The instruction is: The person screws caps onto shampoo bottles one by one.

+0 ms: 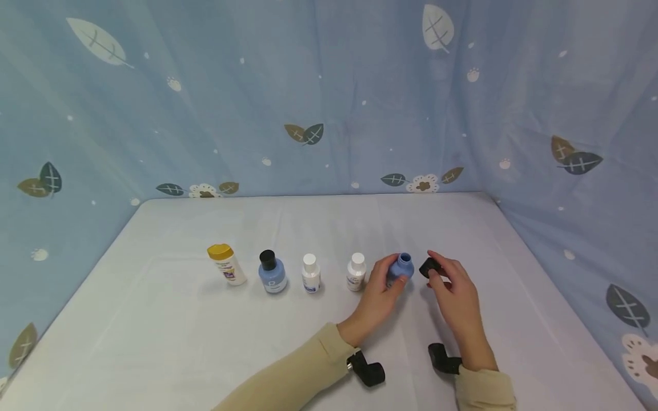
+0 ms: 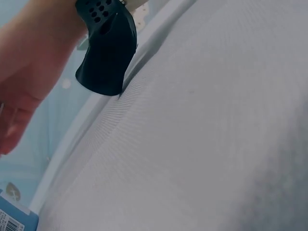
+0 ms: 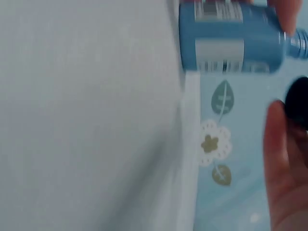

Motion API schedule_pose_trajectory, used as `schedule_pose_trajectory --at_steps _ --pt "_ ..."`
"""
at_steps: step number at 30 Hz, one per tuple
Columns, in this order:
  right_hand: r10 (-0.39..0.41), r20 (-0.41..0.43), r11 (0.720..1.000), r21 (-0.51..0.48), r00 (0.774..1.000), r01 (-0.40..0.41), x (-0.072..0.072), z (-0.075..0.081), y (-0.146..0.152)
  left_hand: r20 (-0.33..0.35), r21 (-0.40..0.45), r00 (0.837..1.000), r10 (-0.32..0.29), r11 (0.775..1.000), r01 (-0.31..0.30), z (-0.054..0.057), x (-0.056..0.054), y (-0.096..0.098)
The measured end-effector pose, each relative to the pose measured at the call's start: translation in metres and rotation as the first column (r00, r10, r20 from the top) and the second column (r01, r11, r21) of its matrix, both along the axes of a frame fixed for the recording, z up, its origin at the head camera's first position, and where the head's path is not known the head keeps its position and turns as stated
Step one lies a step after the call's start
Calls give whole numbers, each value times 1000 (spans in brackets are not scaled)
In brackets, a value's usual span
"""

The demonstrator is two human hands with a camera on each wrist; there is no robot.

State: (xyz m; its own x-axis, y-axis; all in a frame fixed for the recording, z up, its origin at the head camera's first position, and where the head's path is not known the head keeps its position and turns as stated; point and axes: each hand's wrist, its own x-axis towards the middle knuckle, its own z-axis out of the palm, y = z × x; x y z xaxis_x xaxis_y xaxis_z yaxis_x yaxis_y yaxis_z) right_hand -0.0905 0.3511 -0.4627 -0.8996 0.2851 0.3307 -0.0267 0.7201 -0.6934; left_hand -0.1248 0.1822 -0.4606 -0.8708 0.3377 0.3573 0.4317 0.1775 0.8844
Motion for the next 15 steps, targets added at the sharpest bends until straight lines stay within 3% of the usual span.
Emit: schedule_pose_trajectory --at_steps 3,6,13,15 --pt "-66 -81 995 -84 995 59 -9 -13 3 15 15 1000 -6 1000 6 -1 -1 1" --pt "-90 -159 981 -185 983 60 -15 -18 2 34 20 999 -13 1000 13 -3 -1 2" --pt "-68 -221 974 -226 973 17 -22 -12 -17 56 27 998 -38 999 37 -2 -1 0" --pt "-88 -196 959 -281 977 30 -16 2 -29 57 33 997 -43 999 41 -2 -1 -1"
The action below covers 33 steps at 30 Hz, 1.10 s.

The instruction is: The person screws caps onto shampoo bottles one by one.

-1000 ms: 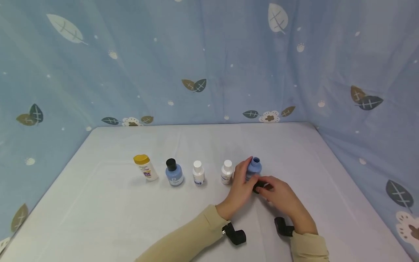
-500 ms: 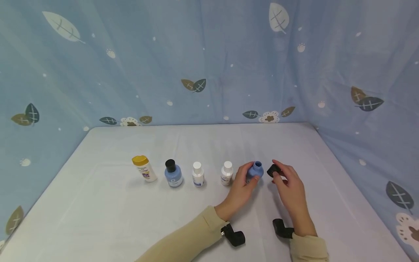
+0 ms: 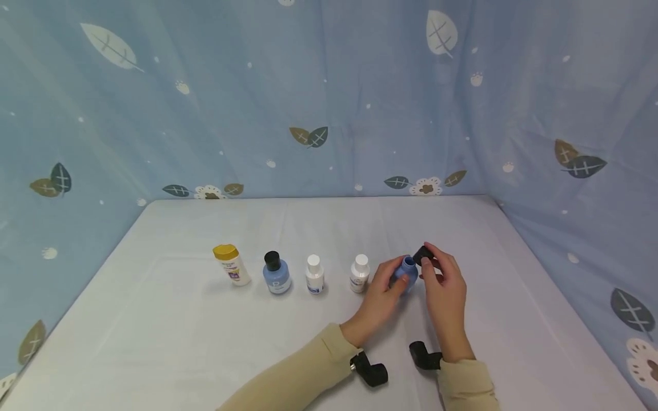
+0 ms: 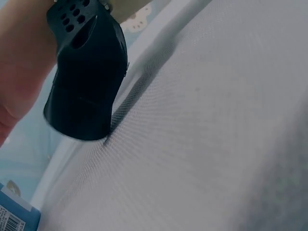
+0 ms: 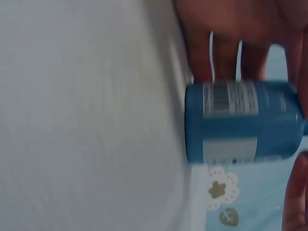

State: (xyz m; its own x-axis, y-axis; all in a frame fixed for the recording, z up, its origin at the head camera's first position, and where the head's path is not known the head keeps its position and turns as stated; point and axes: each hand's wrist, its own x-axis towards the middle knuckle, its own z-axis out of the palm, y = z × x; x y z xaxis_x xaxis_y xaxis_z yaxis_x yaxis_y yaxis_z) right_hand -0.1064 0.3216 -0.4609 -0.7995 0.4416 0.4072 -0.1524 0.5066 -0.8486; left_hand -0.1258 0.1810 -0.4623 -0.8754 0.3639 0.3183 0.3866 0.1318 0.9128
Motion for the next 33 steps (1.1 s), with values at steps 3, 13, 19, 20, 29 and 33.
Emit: schedule_pose_trajectory --at_steps 3,13,19,20,29,33 --pt "0 -11 997 -80 1000 -1 8 13 -11 8 13 1000 -8 1000 8 0 -1 0" --pt "84 5 996 -9 996 -84 18 24 -23 42 33 998 -39 999 38 0 -1 -1" --pt "72 60 996 56 996 -76 25 36 -31 47 38 998 -43 998 41 -2 -1 -2" --pt "78 67 995 59 995 -82 24 36 -31 46 37 998 -42 999 40 -3 -2 -2" --pt "149 -2 984 95 989 -148 20 14 -21 20 46 999 -45 998 44 -3 1 -4" --pt "128 23 985 117 991 -130 22 24 -26 -21 53 999 -29 998 31 -3 0 -4"
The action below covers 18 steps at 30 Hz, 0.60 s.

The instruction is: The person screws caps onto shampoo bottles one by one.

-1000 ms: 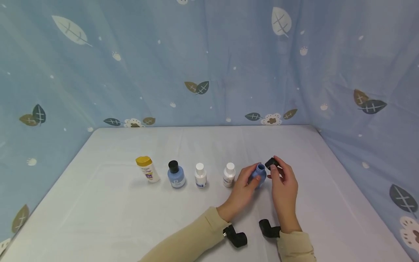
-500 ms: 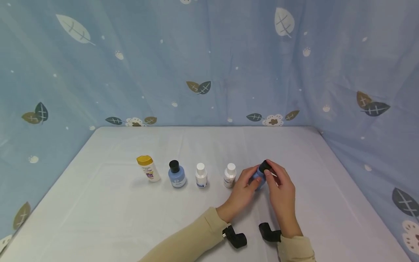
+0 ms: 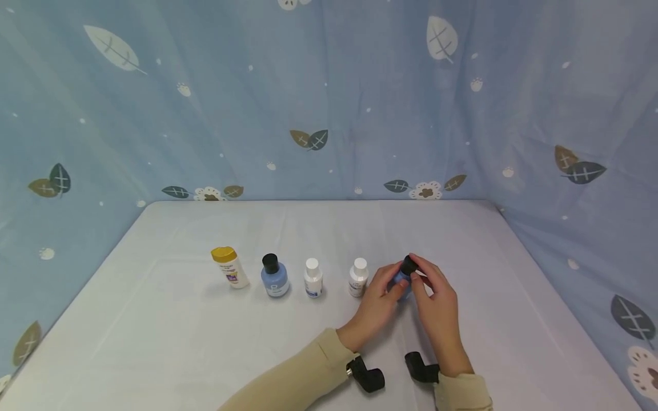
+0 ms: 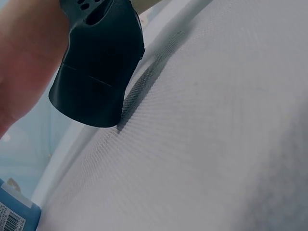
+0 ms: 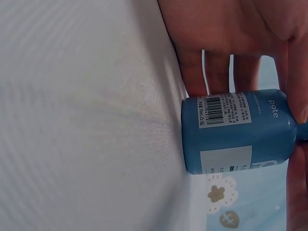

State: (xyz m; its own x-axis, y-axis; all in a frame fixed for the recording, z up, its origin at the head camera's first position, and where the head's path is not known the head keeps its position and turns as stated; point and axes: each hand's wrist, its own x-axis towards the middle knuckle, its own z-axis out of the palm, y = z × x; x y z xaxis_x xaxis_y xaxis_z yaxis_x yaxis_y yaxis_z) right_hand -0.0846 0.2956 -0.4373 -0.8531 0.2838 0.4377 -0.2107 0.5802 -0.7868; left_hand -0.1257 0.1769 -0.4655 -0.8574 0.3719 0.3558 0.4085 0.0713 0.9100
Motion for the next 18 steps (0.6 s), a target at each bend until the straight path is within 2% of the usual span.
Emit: schedule_pose_trajectory --at_steps 2,5,11,18 --pt "-19 25 1000 22 1000 18 2 8 -4 -20 4 1000 7 1000 -7 0 0 0" --pt "-15 19 1000 18 1000 15 3 11 -5 -29 7 1000 8 1000 -8 0 0 0" --pt "-3 3 1000 -7 1000 3 2 10 -4 9 4 1000 -4 1000 4 2 1 -2" --pt "19 -34 999 -35 999 -20 0 8 -3 9 -5 1000 -7 1000 7 2 1 -1"
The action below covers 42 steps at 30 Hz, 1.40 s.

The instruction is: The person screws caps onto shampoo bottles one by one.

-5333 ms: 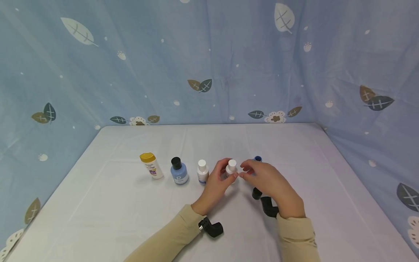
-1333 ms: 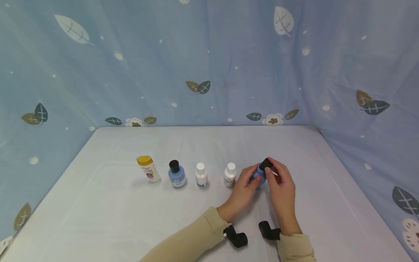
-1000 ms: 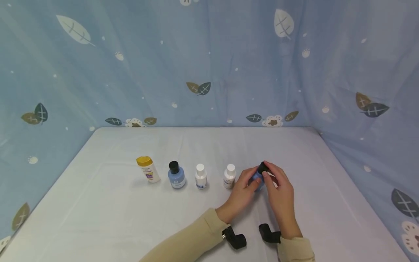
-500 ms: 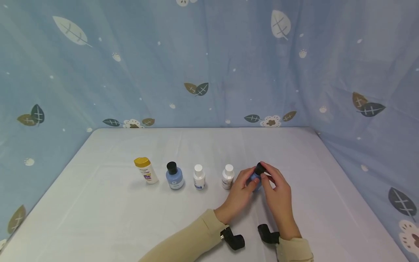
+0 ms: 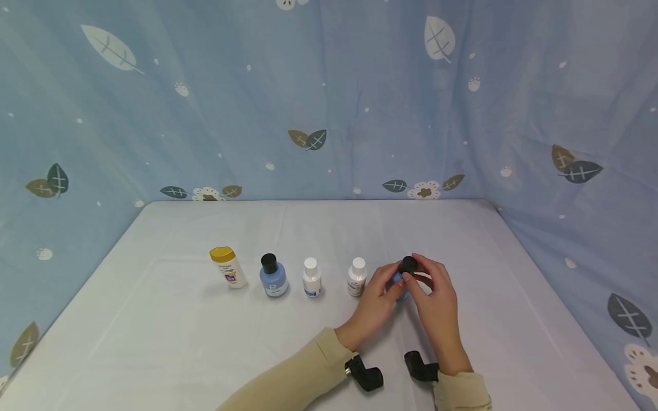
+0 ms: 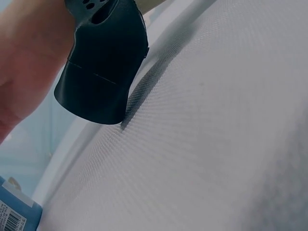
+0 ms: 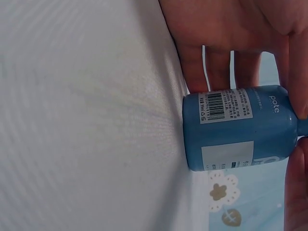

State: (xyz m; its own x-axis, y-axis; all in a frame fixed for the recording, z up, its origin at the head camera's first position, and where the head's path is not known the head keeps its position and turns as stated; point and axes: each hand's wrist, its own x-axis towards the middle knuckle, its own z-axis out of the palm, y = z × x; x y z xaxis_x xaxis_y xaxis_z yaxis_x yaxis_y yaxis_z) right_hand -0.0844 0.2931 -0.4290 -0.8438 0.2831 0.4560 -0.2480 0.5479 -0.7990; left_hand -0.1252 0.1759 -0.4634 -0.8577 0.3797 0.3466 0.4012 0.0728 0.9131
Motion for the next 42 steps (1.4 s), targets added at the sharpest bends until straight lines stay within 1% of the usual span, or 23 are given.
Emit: schedule_pose_trajectory --at_steps 3,6,8,10,13,14,16,19,21,23,26,29,32,36,39,42 --pt "12 -20 1000 1 1000 -12 0 0 0 0 -6 1000 0 1000 0 0 0 0" --pt "37 -32 999 8 999 -37 0 0 1 -13 -4 1000 7 1000 -7 0 0 -1" --pt "43 -22 999 9 999 -42 0 0 0 -19 -2 1000 11 1000 -11 0 -1 -1" --pt "36 1 999 11 999 -36 0 0 0 -21 -2 1000 14 1000 -14 1 -1 -2" --pt "1 34 1000 5 999 -2 1 2 -2 -15 -9 1000 11 1000 -11 1 -1 -2" --pt "-5 33 1000 1 999 5 1 3 -2 -16 -10 1000 10 1000 -10 1 -1 -2" --pt "-13 30 1000 -9 999 13 4 11 -6 -23 -8 1000 9 1000 -9 1 -1 -2" --pt "-16 17 1000 -13 1000 16 4 10 -6 -37 -4 999 11 1000 -11 1 -1 -1" --pt "-19 14 1000 -10 1000 19 3 9 -5 -46 -2 999 14 1000 -14 1 -1 -1" --pt "-22 9 1000 -2 1000 22 0 1 0 -52 -3 999 14 1000 -14 0 -2 -1" --pt "-20 0 1000 8 1000 20 -1 1 0 -59 -1 998 14 1000 -14 -1 -2 -1" --pt "-12 -10 1000 13 1000 12 0 1 0 -52 5 999 7 1000 -7 -1 -2 0" --pt "15 -25 1000 6 1000 -15 -1 0 2 -37 6 999 1 1000 -1 -1 -1 0" --pt "70 -48 997 -10 996 -71 -7 -16 11 -23 -1 1000 2 1000 -2 0 -1 -1" --pt "46 -29 999 22 999 -46 -8 -24 15 -15 -1 1000 0 1000 0 0 -1 0" --pt "-6 28 998 58 1000 5 -2 -14 10 -10 -5 1000 -1 1000 1 -1 -1 0"
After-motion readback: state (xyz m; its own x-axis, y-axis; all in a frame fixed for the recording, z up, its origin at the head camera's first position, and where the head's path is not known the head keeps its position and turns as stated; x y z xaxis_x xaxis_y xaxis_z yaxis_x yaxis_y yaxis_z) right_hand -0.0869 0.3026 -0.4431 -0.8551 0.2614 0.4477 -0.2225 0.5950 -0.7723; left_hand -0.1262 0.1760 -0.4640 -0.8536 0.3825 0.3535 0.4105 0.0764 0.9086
